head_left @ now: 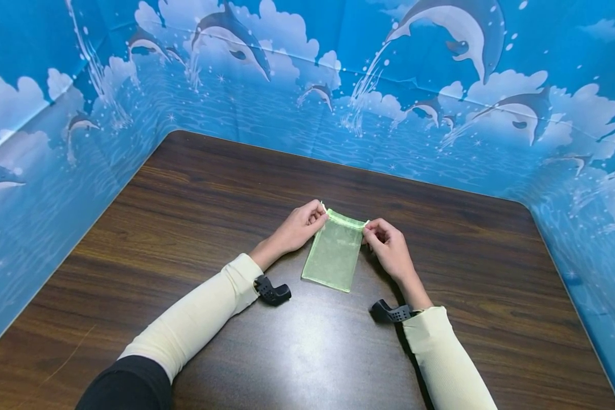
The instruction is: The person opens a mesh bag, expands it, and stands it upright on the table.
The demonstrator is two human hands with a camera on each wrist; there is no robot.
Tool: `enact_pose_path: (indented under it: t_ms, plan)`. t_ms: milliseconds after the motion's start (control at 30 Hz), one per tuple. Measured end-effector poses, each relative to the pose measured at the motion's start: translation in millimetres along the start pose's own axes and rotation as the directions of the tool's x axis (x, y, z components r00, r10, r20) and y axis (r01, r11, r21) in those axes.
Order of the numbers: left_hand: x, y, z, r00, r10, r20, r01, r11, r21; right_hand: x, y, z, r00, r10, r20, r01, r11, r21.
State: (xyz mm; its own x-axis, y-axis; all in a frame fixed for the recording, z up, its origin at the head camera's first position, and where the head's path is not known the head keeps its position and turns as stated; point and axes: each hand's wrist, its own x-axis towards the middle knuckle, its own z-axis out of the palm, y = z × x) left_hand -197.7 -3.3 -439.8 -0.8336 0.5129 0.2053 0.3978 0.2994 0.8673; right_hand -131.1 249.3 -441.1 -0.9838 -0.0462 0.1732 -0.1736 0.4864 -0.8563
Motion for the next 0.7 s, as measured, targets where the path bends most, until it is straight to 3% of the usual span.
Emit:
enact_pose_path:
  t_ms: [233,433,700]
  plan:
    - [-0.6,1.8,0.1,1.0,0.012,-0.008,-0.012,1.0,0.006,-0.1,0.0,-0.1,0.999,-0.013,-0.041,0.015,0.999,0.048]
    - [-0.7,2.7,0.3,1.0,0.013,-0.009,-0.012,1.0,0.015,1.0,-1.2,0.1,0.998,0.027,-0.058,-0.02,0.992,0.126]
    - [0.0,1.8,-0.1,1.0,0.006,0.015,-0.007,0.999,0.051,0.1,-0.3,-1.5,0.998,0.055,0.026,-0.055,0.998,0.032]
